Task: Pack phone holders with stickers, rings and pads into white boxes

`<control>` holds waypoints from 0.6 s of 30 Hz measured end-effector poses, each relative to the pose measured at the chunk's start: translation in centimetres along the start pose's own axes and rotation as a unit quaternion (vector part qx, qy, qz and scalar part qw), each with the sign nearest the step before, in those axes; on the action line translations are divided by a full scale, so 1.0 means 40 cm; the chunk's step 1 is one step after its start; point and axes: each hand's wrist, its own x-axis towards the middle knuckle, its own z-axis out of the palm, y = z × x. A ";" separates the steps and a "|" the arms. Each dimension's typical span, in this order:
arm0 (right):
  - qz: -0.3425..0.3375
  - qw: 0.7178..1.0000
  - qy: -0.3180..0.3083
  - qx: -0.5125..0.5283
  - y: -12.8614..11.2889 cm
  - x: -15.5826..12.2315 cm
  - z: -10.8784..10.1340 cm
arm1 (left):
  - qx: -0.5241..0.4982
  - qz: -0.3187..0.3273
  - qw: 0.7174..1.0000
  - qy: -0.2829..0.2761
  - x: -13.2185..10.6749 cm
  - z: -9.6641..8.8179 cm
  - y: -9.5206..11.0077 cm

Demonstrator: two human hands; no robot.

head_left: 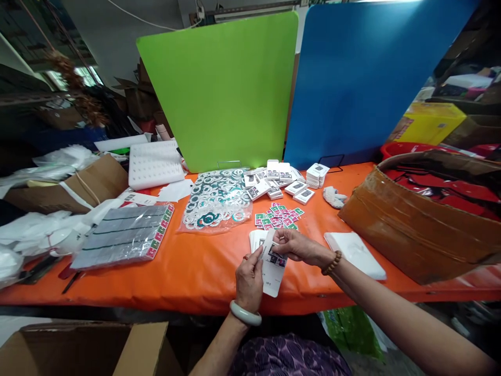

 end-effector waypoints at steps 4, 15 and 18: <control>-0.003 0.989 0.009 0.151 0.026 -0.028 0.028 | 0.059 0.009 0.998 -0.030 -0.019 0.018 0.001; -0.146 0.982 0.118 -0.034 0.042 -0.075 0.082 | -0.203 -0.103 0.970 -0.079 -0.052 0.013 0.061; -0.183 0.937 0.270 -0.124 0.067 -0.089 0.089 | -0.312 -0.192 0.930 -0.029 -0.045 0.012 0.038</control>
